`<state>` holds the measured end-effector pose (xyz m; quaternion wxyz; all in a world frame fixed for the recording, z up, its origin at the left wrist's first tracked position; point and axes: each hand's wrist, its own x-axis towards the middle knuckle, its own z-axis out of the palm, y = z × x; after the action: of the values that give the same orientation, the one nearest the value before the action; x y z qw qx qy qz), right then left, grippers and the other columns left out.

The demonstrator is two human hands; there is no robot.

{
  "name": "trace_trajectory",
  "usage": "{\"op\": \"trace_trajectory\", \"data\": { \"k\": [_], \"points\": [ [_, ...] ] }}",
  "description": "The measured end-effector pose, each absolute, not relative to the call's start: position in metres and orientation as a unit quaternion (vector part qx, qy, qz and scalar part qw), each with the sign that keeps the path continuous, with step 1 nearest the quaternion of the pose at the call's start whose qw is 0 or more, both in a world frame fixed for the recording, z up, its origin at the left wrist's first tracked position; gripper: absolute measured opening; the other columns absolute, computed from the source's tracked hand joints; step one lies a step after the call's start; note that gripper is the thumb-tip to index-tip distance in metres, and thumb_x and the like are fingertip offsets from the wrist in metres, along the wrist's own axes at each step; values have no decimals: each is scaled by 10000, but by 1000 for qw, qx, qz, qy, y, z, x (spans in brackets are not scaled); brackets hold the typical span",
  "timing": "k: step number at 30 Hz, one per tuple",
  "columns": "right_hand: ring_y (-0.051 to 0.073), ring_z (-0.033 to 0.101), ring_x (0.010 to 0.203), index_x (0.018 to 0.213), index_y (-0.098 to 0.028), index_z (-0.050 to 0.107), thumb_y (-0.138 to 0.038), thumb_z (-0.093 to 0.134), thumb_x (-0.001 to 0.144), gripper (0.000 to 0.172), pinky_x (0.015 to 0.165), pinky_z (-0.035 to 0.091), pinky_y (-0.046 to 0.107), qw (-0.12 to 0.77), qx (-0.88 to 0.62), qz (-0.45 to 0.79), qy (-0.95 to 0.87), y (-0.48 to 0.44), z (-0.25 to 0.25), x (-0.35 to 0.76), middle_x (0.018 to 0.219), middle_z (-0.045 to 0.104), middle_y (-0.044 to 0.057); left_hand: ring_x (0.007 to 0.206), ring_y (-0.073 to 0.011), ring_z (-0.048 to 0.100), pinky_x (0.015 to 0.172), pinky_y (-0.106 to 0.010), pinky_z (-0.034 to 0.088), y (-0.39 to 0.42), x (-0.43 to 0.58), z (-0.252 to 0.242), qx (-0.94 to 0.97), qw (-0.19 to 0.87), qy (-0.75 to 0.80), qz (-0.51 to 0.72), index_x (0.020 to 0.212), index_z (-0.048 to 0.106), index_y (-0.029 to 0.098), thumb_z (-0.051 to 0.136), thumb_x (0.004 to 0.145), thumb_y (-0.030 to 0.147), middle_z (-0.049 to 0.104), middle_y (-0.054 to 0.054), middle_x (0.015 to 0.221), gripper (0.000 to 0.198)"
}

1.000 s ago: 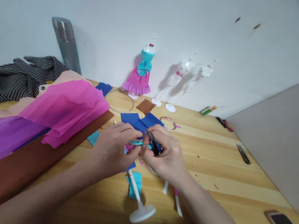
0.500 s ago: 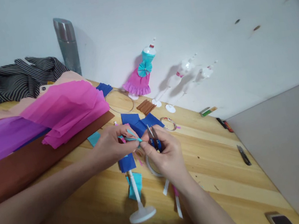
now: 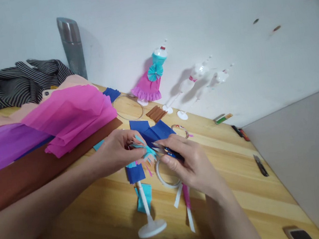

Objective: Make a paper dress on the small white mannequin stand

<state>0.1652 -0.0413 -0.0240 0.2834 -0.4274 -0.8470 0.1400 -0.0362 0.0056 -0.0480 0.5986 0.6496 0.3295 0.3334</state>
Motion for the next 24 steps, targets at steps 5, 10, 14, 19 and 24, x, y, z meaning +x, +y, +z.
{"op": "trace_trajectory", "data": {
  "k": [5, 10, 14, 19, 24],
  "points": [
    [173, 558, 651, 1053, -103, 664, -301, 476, 933, 298, 591, 443, 307, 261, -425, 122, -858, -42, -25, 167, 765, 586, 66, 421, -55, 465, 386, -163, 339, 6, -36, -47, 636, 628, 329, 307, 641, 593, 131, 602, 650, 181, 576, 34, 522, 52],
    [158, 551, 644, 1009, -74, 676, -238, 498, 931, 254, 586, 431, 287, 273, -424, 118, -856, -42, -25, 169, 747, 579, 68, 428, -44, 464, 389, -156, 352, 7, -36, -48, 632, 642, 315, 299, 627, 610, 125, 585, 658, 181, 566, 35, 549, 68],
    [145, 531, 605, 918, -107, 691, -225, 482, 940, 241, 561, 413, 272, 260, -424, 117, -860, -42, -21, 170, 681, 559, 44, 420, -43, 461, 388, -155, 346, 7, -36, -46, 642, 628, 331, 290, 623, 626, 118, 573, 662, 167, 570, 32, 546, 81],
    [142, 515, 582, 864, -115, 688, -221, 480, 936, 244, 547, 400, 268, 256, -421, 110, -863, -42, -21, 168, 649, 534, 32, 418, -44, 446, 391, -165, 331, 6, -36, -42, 649, 606, 367, 277, 639, 652, 104, 574, 652, 190, 564, 25, 553, 116],
    [143, 512, 588, 853, -114, 687, -242, 468, 945, 270, 553, 400, 273, 248, -428, 108, -862, -42, -25, 166, 657, 532, 35, 484, -64, 457, 451, -183, 331, 6, -35, -44, 673, 576, 373, 276, 626, 642, 101, 554, 655, 210, 557, 13, 561, 143]
  ]
}}
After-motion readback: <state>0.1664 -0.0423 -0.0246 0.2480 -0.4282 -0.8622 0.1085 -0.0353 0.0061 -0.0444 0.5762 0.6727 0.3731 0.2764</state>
